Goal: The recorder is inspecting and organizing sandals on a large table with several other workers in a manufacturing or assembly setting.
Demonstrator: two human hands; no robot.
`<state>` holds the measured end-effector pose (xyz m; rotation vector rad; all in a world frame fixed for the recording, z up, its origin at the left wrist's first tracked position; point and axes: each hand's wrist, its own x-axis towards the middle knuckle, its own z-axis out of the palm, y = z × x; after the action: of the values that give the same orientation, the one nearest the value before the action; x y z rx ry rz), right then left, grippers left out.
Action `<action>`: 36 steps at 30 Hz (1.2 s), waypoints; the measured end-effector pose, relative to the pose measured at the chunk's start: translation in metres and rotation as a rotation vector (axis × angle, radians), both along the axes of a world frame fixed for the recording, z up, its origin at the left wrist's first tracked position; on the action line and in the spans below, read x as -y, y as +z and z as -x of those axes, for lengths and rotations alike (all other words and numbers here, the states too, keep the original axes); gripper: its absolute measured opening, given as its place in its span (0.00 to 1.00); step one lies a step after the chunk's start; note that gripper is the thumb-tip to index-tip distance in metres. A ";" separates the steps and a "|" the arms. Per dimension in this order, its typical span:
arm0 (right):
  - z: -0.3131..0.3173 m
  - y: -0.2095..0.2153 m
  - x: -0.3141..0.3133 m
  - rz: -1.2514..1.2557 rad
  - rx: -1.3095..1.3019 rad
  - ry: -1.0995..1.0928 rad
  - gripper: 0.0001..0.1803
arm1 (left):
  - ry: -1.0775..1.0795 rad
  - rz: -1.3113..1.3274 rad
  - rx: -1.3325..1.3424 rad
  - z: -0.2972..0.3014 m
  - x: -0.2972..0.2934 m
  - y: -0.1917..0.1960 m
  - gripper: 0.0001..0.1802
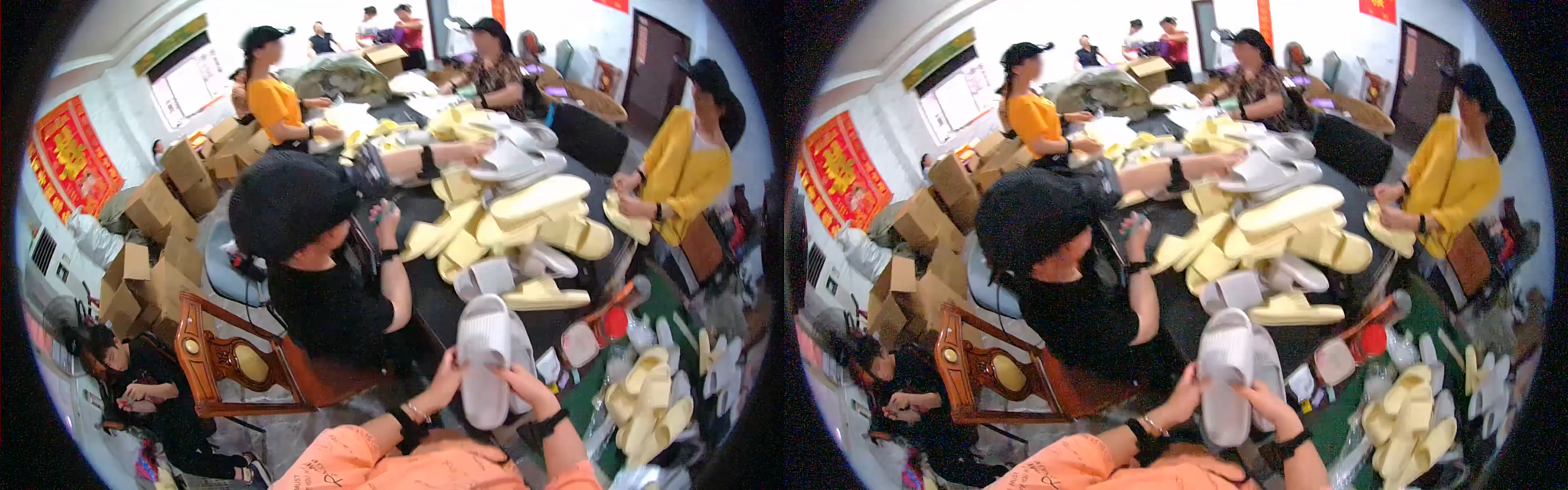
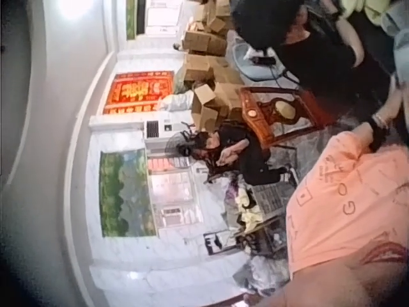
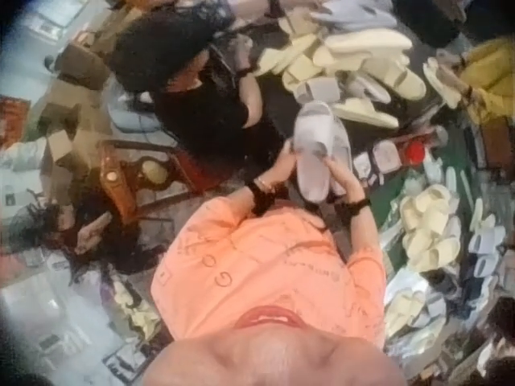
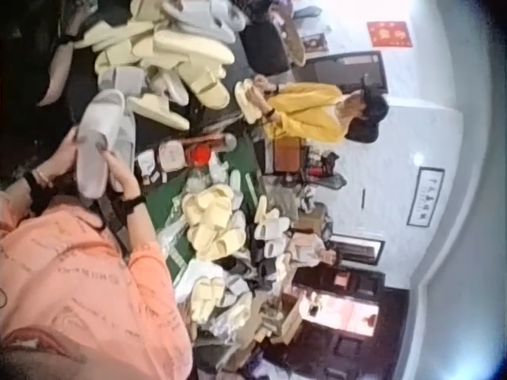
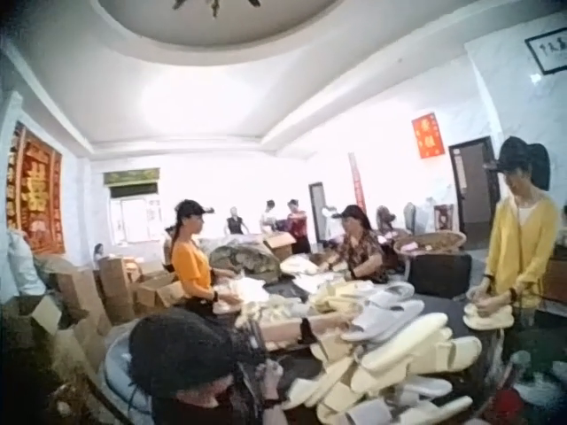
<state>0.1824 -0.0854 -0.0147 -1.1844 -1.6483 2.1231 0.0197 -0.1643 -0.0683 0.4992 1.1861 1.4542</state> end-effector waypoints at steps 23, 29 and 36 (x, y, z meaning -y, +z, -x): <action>0.024 -0.040 0.030 -0.924 0.787 -0.052 0.18 | 0.142 0.300 -0.889 0.002 -0.022 -0.052 0.24; 0.037 -0.040 -0.004 -1.031 0.759 -0.093 0.16 | 0.099 0.446 -1.261 0.006 -0.068 -0.031 0.24; 0.027 -0.052 -0.004 -1.173 0.865 -0.052 0.17 | 0.315 0.315 -1.381 -0.028 -0.034 0.002 0.22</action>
<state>0.1559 -0.0818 -0.0664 -1.6135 -2.4791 0.2262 0.0474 -0.1299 -0.0662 1.2061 2.6054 1.0291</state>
